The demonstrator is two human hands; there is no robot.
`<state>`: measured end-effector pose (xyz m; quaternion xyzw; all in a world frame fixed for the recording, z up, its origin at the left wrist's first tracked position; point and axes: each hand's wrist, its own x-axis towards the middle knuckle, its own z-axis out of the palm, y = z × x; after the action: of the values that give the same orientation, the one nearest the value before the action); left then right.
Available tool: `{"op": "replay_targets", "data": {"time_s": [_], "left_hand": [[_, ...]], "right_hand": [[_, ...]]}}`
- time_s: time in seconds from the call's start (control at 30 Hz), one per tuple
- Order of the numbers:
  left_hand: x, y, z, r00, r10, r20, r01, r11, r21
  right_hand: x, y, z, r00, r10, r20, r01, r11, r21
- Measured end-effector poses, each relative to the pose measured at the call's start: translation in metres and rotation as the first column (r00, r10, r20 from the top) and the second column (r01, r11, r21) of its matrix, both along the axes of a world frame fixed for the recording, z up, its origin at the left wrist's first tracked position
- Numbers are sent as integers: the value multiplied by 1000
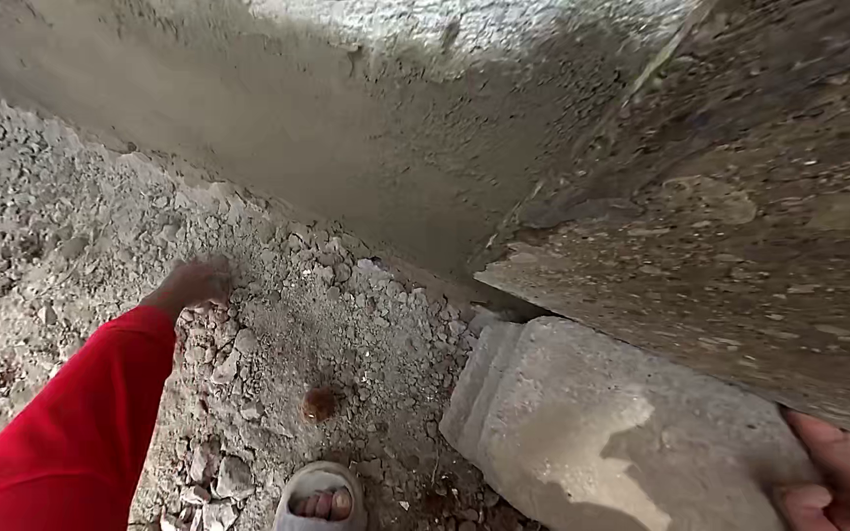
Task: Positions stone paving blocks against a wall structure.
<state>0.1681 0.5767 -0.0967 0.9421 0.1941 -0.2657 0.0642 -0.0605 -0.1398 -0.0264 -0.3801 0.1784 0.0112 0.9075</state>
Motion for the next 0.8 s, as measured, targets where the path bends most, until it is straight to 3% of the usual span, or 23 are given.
{"op": "replay_targets", "data": {"time_s": [0.1, 0.2, 0.3, 0.4, 0.5, 0.6, 0.7, 0.8], "left_hand": [[-6, 20, -7, 1000, 30, -6, -31, 999, -43], [-10, 11, 7, 998, 7, 61, -7, 1000, 6], [-26, -11, 19, 983, 180, -38, -182, 980, -79], [-48, -40, 28, 932, 359, -44, -356, 891, -281], [-68, -114, 61, 903, 420, -95, -377, 665, -644], [-91, -219, 110, 952, 281, -120, -242, 452, -859], [-112, -325, 144, 975, 199, -98, -174, 414, -894], [-127, -397, 145, 985, 165, -46, -118, 455, -883]], "right_hand": [[-4, 7, 5, 994, -85, -74, 85, 996, -3], [-2, 11, 2, 982, -176, -74, 180, 982, 60], [-4, 15, 0, 976, -201, -80, 208, 974, 89], [-3, 18, 2, 972, -208, -107, 219, 971, 100], [-3, 17, 2, 978, -180, -104, 194, 970, 145], [-4, 18, 4, 979, -172, -108, 187, 971, 152], [-5, 17, 4, 986, -148, -77, 160, 970, 181], [-6, 17, 1, 991, -134, -15, 135, 970, 203]]}}
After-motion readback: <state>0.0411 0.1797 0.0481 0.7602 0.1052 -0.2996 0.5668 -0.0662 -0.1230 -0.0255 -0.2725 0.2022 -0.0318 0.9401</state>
